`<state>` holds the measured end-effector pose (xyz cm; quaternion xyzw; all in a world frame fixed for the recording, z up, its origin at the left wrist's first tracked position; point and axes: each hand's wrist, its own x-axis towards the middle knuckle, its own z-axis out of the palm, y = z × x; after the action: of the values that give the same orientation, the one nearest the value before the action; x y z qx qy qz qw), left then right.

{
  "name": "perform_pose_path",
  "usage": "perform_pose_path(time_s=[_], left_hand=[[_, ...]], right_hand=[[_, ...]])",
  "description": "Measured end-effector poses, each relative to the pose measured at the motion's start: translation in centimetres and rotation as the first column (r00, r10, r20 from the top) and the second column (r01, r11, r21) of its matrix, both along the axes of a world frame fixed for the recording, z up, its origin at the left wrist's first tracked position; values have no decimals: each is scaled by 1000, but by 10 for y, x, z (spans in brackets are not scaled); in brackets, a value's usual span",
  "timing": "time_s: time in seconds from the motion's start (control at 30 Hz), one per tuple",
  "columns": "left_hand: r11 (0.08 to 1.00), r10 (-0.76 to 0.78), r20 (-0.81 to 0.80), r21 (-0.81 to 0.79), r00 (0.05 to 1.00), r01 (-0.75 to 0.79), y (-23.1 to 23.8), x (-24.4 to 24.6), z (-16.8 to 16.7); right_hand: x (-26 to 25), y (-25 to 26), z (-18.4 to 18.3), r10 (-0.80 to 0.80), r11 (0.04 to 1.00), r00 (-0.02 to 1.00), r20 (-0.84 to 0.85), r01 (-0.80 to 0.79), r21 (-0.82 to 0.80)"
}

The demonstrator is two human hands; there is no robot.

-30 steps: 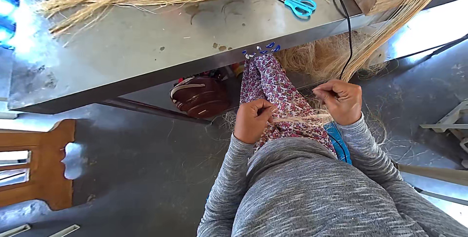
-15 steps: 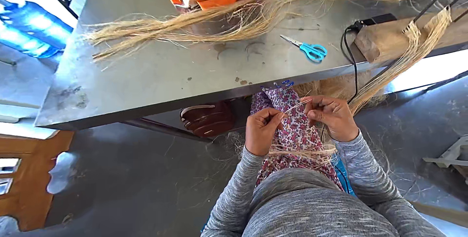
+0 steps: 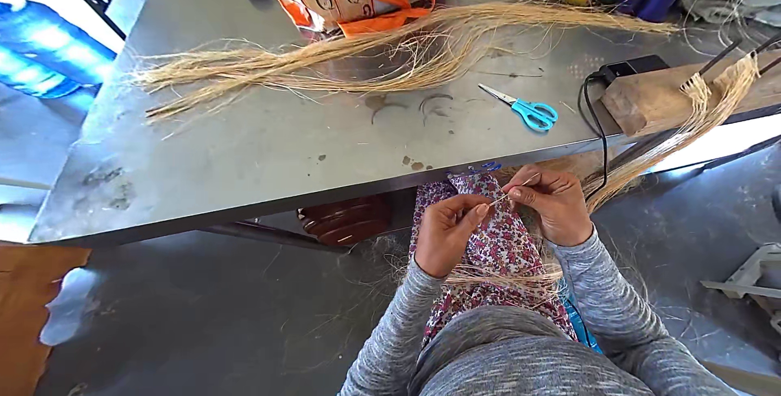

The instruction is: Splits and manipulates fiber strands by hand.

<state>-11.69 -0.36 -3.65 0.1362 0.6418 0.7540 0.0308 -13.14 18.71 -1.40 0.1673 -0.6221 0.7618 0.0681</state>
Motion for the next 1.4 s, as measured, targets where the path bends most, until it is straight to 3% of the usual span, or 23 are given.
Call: perform_pose_path(time_s=[0.13, 0.47, 0.57, 0.6, 0.63, 0.7, 0.77, 0.83, 0.9, 1.0, 1.17, 1.27, 1.4], left_hand=[[995, -84, 6, 58, 996, 84, 4, -11, 14], [992, 71, -121, -94, 990, -83, 9, -29, 25], [972, 132, -213, -166, 968, -169, 4, -36, 24], [958, 153, -253, -199, 955, -206, 2, -39, 25], [941, 169, -296, -236, 940, -244, -1, -42, 27], [897, 186, -365, -316, 912, -309, -5, -53, 34], [868, 164, -397, -376, 903, -323, -7, -67, 38], [854, 128, -412, -416, 902, -311, -7, -82, 41], [851, 98, -398, -441, 912, -284, -6, -94, 40], [869, 94, -309, -438, 946, -229, -2, -108, 33], [885, 119, -202, -422, 972, -196, -2, -113, 32], [892, 121, -187, -410, 975, -189, -2, -112, 34], [900, 134, -169, -391, 977, -191, -4, -114, 34]], right_hand=[[-5, -6, 1, -48, 996, 996, -75, 54, 75], [-23, -5, 9, -16, 997, 999, -38, 19, 81], [-38, 14, 21, -163, 961, 968, -189, 199, 190], [-46, 24, 24, -246, 898, 923, -294, 332, 289], [-56, 36, 28, -299, 769, 859, -415, 474, 429], [-74, 50, 36, -284, 440, 810, -513, 586, 681], [-91, 55, 40, -236, 255, 888, -394, 448, 857], [-104, 52, 48, -270, 129, 943, -195, 236, 963], [-116, 51, 55, -329, 83, 942, -67, 99, 992], [-130, 59, 59, -365, 100, 931, 30, 7, 995], [-130, 60, 57, -441, 150, 898, -19, 94, 984], [-131, 57, 62, -458, 76, 889, 2, 37, 996], [-142, 54, 74, -382, -111, 922, 60, -110, 988]])
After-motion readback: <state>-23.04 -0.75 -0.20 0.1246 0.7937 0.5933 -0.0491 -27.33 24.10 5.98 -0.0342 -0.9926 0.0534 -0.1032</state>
